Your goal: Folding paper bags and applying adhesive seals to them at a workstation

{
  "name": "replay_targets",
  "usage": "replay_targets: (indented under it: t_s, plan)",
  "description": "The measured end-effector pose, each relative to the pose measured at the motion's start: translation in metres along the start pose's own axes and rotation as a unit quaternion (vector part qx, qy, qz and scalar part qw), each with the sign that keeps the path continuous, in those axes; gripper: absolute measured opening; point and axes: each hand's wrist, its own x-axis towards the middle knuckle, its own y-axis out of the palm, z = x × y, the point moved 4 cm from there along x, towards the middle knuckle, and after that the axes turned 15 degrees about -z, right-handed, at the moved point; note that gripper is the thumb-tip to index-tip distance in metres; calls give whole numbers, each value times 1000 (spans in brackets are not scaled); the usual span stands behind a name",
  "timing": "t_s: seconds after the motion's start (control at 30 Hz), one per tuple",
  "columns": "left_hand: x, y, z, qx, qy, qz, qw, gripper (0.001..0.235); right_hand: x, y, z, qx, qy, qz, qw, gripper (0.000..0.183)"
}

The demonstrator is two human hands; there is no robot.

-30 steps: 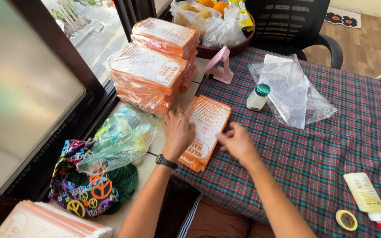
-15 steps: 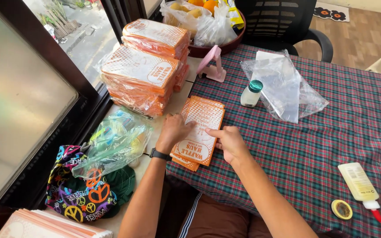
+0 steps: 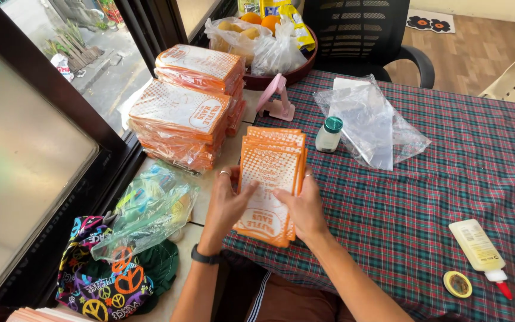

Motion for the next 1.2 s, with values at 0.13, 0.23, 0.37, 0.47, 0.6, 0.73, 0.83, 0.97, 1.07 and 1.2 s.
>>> replay_targets:
  t_s: [0.13, 0.23, 0.37, 0.47, 0.6, 0.73, 0.83, 0.97, 1.07, 1.2]
  plan:
    - [-22, 8, -35, -181, 112, 0, 977, 82, 10, -44, 14, 47, -124, 81, 988, 66]
    - [-37, 23, -37, -308, 88, 50, 946, 94, 8, -67, 30, -35, -213, 125, 968, 67]
    - [-54, 33, -42, -308, 137, 22, 941, 94, -3, -73, 43, -29, -235, 140, 961, 78]
    - [-63, 48, -30, -326, 140, 11, 935, 95, -12, -79, 33, 21, -208, 140, 968, 92]
    - [-68, 47, -36, -342, 148, -1, 928, 97, -5, -89, 33, 81, -202, 185, 958, 114]
    - [-80, 44, -45, -213, 176, 7, 961, 51, -32, -95, 101, -18, -323, 186, 928, 108]
    - [-86, 46, -48, -218, 177, 4, 960, 60, -51, -87, 125, -269, -519, 126, 802, 109]
    - [-91, 44, -43, -204, 168, 11, 964, 62, -63, -71, 125, -490, -627, 168, 582, 104]
    - [-91, 45, -34, -202, 202, -11, 958, 55, -63, -64, 130, -489, -632, 170, 577, 106]
    - [-89, 37, -40, -212, 140, 2, 967, 71, -62, -59, 125, -465, -637, 162, 593, 100]
